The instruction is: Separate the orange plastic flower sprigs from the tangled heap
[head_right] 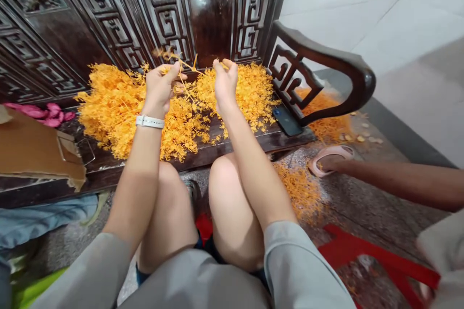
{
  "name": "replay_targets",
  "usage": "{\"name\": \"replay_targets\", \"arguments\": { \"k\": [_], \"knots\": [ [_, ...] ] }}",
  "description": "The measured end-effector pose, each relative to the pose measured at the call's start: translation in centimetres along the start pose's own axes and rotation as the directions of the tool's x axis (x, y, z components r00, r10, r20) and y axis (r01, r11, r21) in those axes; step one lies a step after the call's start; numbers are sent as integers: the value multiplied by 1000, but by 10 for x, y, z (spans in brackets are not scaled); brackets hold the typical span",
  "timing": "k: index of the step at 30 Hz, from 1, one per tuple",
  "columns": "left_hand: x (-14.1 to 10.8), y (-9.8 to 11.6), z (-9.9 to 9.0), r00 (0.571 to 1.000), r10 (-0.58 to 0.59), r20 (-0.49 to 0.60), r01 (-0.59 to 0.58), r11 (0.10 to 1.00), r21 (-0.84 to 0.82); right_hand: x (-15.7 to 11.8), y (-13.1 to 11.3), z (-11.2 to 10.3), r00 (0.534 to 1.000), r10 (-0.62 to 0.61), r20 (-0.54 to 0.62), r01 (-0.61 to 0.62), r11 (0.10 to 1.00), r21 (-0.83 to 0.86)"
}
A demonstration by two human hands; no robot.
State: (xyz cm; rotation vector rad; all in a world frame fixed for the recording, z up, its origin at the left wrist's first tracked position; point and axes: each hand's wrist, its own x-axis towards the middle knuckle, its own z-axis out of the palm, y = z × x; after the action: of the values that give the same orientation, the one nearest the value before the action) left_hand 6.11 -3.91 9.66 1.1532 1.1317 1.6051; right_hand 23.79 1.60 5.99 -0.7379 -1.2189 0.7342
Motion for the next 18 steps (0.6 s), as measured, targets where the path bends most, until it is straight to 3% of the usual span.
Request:
{"name": "replay_targets", "arguments": {
  "k": [3,7,9,12,15,18],
  "knots": [
    [10,-9,10,989,-27,-146,14,996,-91,-9,-22,10,994,-86,65,97,977,-190],
    [11,-7,27,959,-123,-254,44,955,-295,-25,-54,22,933,-181,311,307,851,-427],
    [10,-3,35,953,-170,-250,52,906,-419,-29,-60,24,881,-172,441,396,779,-486],
    [7,2,39,964,-218,-154,101,832,-546,-30,-59,26,801,-137,582,496,697,-518],
    [4,7,31,967,-247,-68,169,814,-556,-25,-53,29,814,-89,574,452,718,-529],
    [2,14,15,981,-193,17,175,846,-503,-22,-50,36,889,-11,458,222,885,-409]
  ]
}}
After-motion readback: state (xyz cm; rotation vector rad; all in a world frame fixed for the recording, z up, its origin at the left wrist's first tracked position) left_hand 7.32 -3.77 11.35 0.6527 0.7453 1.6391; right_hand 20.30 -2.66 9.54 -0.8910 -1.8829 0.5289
